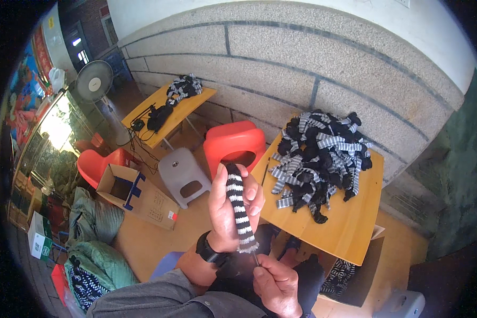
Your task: Turning inside-out striped socks to the correct side using a metal turning rod.
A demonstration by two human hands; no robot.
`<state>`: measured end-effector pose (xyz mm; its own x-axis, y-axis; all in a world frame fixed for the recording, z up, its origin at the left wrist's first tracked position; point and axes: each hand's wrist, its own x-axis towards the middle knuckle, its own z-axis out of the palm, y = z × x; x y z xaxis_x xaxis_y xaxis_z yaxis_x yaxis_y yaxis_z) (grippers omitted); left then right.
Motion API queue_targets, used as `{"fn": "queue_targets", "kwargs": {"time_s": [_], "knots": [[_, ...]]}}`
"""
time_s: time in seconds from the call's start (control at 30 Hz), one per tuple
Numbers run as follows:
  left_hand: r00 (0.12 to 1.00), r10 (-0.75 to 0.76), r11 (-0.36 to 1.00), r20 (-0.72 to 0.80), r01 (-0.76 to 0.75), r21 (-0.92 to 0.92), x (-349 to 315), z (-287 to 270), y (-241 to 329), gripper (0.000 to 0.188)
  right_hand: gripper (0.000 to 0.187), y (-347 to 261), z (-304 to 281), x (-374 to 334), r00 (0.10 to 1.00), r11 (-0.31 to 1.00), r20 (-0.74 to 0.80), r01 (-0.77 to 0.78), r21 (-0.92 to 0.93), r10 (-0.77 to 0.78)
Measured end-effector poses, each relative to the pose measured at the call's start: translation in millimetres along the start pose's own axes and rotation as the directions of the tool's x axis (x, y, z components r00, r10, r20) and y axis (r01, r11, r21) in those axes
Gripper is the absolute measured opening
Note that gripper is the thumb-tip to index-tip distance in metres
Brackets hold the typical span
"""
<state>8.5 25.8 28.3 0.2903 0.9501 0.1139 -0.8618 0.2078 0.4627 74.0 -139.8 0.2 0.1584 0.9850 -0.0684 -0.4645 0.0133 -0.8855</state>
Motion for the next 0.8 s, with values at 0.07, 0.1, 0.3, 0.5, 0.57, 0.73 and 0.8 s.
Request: {"fn": "queue_targets", "kwargs": {"time_s": [0.07,0.1,0.3,0.5,0.57,0.73,0.8], "knots": [[0.998,-0.025,0.999,0.059,0.028,-0.037,0,-1,2,0.034,0.022,2,4,0,1.0,1.0,-0.016,0.01,0.003,-0.01],[0.998,-0.023,0.999,0.06,0.026,-0.036,0,-2,2,0.034,0.022,4,5,0,0.999,1.0,-0.033,0.02,0.005,-0.02],[0.994,-0.042,0.994,0.103,0.053,-0.1,0,-1,6,0.037,0.021,3,9,-4,0.999,1.0,-0.05,-0.022,0.021,0.023],[0.988,-0.051,0.989,0.144,0.069,-0.127,2,-3,7,0.046,0.021,6,11,-2,0.998,1.0,-0.06,-0.013,0.027,0.015],[0.991,-0.009,0.999,0.134,0.016,-0.051,4,-7,4,0.044,0.021,5,12,-1,0.998,0.999,-0.058,-0.011,0.044,0.013],[0.992,0.038,0.998,0.124,-0.043,0.039,4,-10,6,0.04,0.02,-15,20,0,0.999,1.0,-0.044,-0.01,-0.029,0.009],[0.99,0.045,0.998,0.137,-0.051,0.038,4,-10,6,0.038,0.02,-16,22,1,0.999,0.999,-0.047,-0.028,-0.014,0.028]]}}
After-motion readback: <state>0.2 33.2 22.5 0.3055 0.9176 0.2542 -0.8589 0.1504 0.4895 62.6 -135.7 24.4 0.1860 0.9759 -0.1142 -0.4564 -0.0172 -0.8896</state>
